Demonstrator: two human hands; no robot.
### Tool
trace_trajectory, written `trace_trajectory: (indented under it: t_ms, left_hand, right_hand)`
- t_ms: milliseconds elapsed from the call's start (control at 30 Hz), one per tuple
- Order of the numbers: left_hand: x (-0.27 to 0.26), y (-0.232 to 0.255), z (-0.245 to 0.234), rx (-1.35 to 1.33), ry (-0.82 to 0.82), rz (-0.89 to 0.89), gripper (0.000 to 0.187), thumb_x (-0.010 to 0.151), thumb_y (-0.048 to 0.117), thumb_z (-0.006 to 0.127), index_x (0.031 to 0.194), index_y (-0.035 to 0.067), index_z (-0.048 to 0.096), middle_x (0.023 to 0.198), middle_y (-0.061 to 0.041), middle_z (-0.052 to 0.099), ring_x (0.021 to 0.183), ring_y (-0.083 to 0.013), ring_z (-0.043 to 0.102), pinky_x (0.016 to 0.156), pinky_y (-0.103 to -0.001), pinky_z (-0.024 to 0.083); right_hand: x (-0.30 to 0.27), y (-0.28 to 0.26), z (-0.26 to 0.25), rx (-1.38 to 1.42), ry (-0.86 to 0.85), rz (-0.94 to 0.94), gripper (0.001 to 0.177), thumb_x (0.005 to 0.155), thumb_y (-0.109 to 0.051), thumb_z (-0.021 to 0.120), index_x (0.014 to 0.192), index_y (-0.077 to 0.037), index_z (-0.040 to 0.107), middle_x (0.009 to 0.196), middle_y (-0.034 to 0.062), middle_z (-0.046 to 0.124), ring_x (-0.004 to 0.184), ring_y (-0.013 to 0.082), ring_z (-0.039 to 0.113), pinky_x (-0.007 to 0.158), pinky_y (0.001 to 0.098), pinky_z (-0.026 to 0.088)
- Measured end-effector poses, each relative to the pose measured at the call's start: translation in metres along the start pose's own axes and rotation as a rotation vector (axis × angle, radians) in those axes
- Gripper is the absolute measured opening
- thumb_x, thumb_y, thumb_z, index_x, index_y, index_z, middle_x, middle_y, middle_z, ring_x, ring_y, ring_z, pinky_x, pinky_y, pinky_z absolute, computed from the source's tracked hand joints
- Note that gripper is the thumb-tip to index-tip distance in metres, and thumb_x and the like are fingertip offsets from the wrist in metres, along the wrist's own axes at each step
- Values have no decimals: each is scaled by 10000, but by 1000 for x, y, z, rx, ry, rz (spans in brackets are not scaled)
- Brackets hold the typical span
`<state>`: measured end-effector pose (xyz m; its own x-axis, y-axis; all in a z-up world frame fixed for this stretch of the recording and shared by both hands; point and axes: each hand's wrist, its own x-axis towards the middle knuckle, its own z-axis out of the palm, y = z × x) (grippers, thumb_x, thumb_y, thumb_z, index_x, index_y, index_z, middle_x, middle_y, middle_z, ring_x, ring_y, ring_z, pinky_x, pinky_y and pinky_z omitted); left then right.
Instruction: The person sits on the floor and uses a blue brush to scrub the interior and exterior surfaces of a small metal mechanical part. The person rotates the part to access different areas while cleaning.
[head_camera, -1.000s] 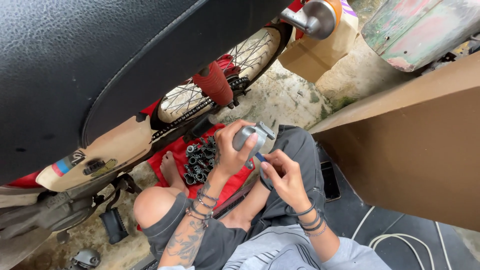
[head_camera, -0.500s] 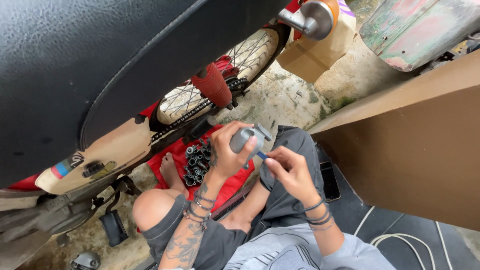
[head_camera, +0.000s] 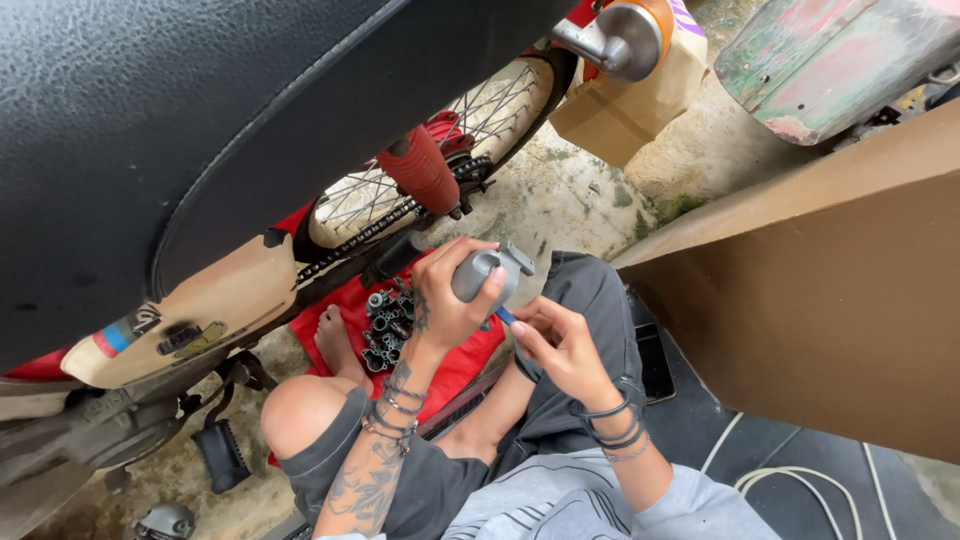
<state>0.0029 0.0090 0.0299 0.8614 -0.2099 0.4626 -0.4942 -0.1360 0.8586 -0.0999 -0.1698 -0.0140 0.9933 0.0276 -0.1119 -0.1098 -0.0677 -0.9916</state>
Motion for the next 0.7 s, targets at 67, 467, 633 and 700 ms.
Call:
trace_trajectory:
  t_ms: [67, 467, 633, 700]
  left_hand:
    - [3, 4, -5, 14, 6, 8, 308, 900, 414, 691, 958, 116, 741, 852, -62, 748, 813, -301, 738, 741, -356, 567]
    - [1, 1, 1, -9, -23, -1, 301, 896, 412, 697, 966, 123, 740, 867, -58, 751, 834, -293, 742, 761, -357, 567]
    - [-1, 2, -3, -25, -20, -44, 297, 899, 402, 700, 964, 116, 745, 871, -69, 756, 839, -303, 743, 760, -365, 570]
    - [-1, -3, -3, -55, 20, -142, 331, 934, 428, 654, 973, 116, 759, 868, -66, 757, 851, -287, 744, 798, -352, 557]
  right_hand:
    - [-2, -5, -8, 115, -27, 51, 155, 998, -63, 615, 1090, 41, 684, 508, 108, 576, 377, 74, 402, 342, 195, 326]
    - [4, 0, -4, 120, -58, 36, 145, 994, -52, 613, 1058, 70, 658, 494, 111, 547, 379, 76, 405, 349, 202, 347]
    - [-15, 0, -21, 290, -38, 113, 91, 994, -6, 590, 1035, 50, 649, 495, 71, 494, 360, 47, 378, 325, 168, 330]
    - [-23, 17, -30, 408, -24, 106, 107, 984, 23, 566, 1035, 89, 633, 501, 76, 443, 340, 28, 340, 260, 170, 291]
